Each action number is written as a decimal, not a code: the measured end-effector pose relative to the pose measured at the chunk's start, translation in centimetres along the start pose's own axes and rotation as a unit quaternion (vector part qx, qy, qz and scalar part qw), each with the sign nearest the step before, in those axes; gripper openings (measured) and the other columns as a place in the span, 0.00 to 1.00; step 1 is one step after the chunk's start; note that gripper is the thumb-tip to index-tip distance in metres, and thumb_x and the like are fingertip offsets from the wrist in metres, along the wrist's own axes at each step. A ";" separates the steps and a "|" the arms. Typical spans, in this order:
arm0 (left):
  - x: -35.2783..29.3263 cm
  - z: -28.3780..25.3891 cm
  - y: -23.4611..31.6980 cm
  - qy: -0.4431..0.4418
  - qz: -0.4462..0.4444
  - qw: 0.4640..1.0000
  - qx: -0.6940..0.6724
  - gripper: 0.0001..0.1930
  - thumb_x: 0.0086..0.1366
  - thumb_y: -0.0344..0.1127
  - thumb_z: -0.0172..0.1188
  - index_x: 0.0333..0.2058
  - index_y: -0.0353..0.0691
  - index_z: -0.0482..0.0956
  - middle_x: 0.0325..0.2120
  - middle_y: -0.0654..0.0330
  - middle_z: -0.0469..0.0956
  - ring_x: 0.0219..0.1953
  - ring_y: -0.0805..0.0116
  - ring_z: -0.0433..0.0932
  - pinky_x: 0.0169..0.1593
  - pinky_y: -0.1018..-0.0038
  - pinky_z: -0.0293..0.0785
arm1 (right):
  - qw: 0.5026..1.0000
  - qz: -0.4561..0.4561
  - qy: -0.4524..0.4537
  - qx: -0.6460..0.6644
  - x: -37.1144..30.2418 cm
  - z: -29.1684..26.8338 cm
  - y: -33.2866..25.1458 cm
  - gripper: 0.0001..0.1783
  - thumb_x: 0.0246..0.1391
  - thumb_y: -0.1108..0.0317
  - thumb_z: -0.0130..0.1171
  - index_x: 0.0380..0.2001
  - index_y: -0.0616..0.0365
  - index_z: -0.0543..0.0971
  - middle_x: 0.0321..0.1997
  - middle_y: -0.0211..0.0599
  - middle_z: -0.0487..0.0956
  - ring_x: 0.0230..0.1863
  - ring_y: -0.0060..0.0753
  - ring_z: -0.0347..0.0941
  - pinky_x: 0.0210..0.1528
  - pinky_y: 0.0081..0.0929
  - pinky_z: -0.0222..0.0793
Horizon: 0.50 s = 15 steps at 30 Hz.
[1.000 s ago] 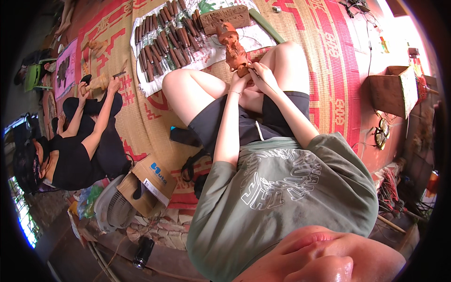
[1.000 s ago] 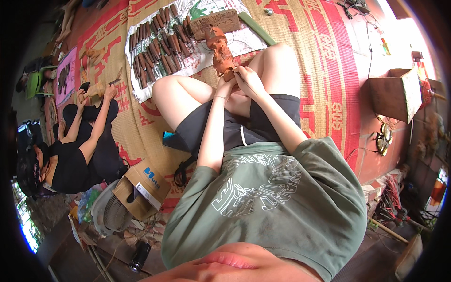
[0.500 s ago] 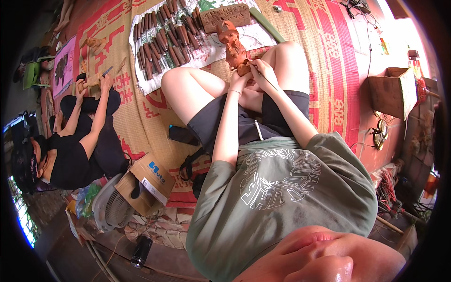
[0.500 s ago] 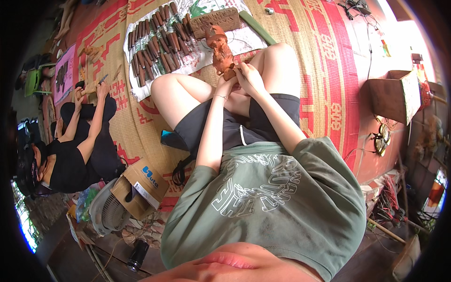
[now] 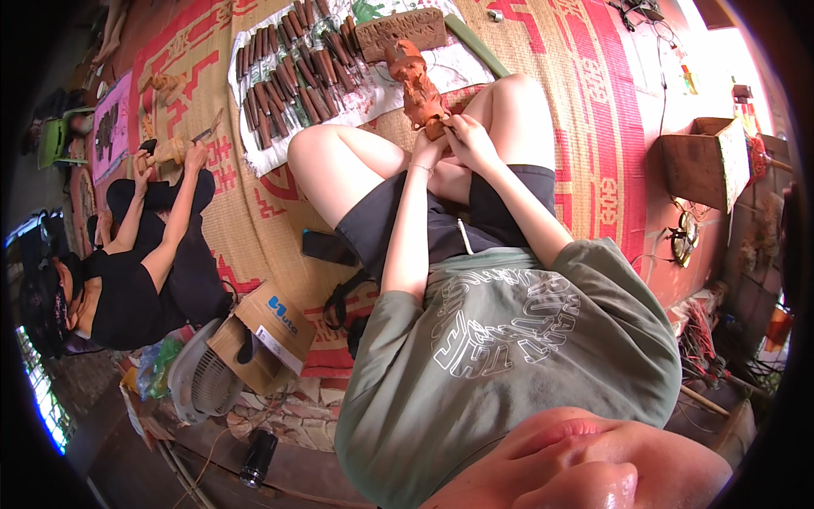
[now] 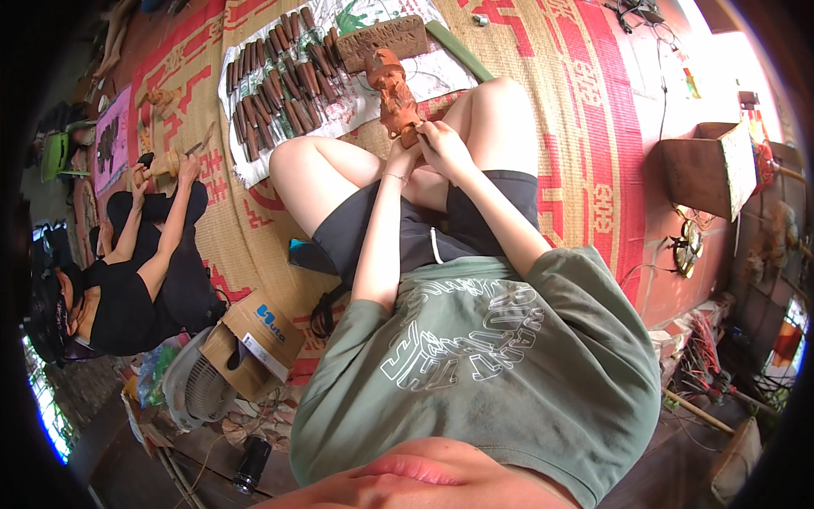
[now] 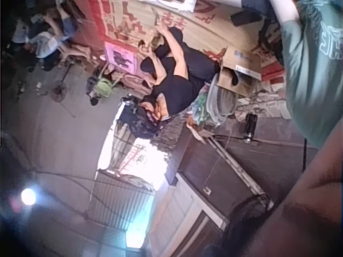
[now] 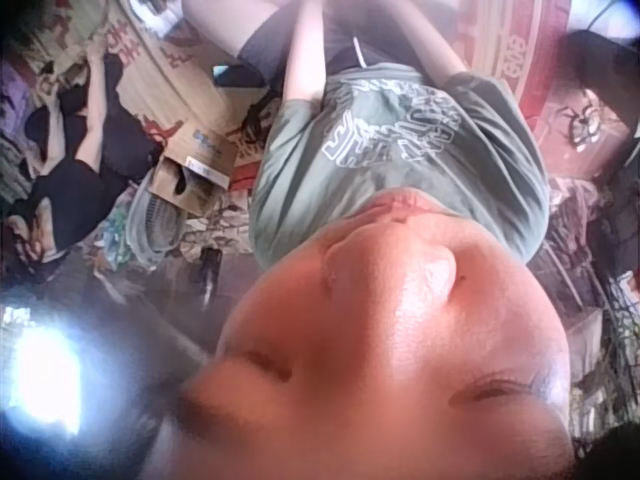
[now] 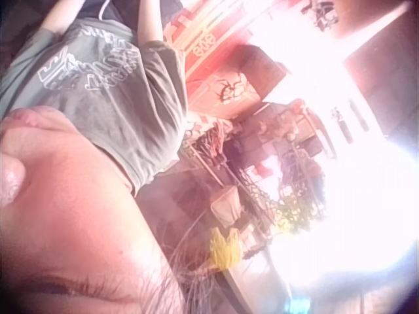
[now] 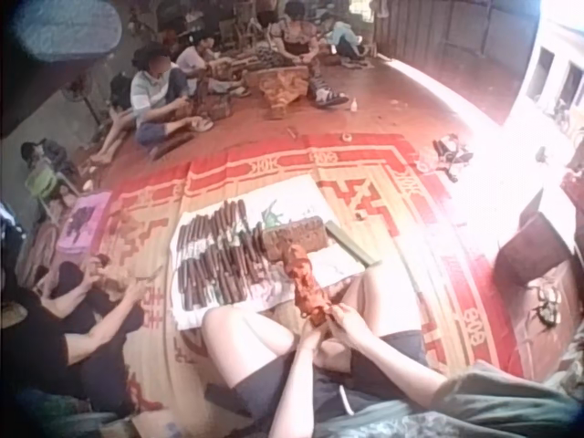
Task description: The person is sitting on a mat and carving a small wooden figurine using a carving knife. They hold the wood in their left hand and carefully shape it with the tool in their right hand. Other people are visible in the background, also engaged in similar carving activities.
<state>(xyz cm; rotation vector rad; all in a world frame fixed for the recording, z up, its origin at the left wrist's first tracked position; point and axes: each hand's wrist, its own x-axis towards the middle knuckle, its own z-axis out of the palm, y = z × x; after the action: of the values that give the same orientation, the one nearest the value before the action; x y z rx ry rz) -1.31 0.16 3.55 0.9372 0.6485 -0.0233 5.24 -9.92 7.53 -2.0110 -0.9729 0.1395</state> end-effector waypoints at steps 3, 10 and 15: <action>0.0 -0.2 0.4 -0.012 -0.005 1.000 -0.014 0.11 0.53 0.31 0.60 0.35 0.35 0.73 0.25 0.59 0.76 0.23 0.71 0.77 0.27 0.78 0.76 | 0.997 0.071 0.004 0.036 0.3 -0.4 -0.8 0.06 0.46 0.75 0.52 0.31 0.63 0.73 0.26 0.48 0.73 0.31 0.48 0.71 0.35 0.34 0.68; 0.1 -0.2 0.0 -0.004 0.003 1.000 -0.018 0.13 0.52 0.32 0.61 0.36 0.35 0.73 0.27 0.59 0.76 0.24 0.70 0.77 0.27 0.77 0.77 | 0.999 0.004 0.028 -0.045 0.4 0.0 -1.0 0.06 0.47 0.74 0.52 0.31 0.64 0.72 0.24 0.47 0.74 0.32 0.47 0.71 0.36 0.34 0.68; -0.1 0.3 0.1 0.006 0.007 1.000 -0.027 0.14 0.51 0.33 0.62 0.36 0.36 0.72 0.28 0.59 0.75 0.24 0.70 0.77 0.27 0.77 0.77 | 0.997 -0.061 0.016 -0.047 -0.2 0.6 0.2 0.06 0.47 0.74 0.52 0.30 0.64 0.71 0.22 0.47 0.73 0.30 0.48 0.71 0.34 0.35 0.67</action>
<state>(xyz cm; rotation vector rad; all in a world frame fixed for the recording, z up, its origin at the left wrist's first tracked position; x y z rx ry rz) -1.25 -0.05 3.78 0.8903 0.6508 0.0121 4.95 -9.71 6.98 -2.0246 -1.0967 -0.0060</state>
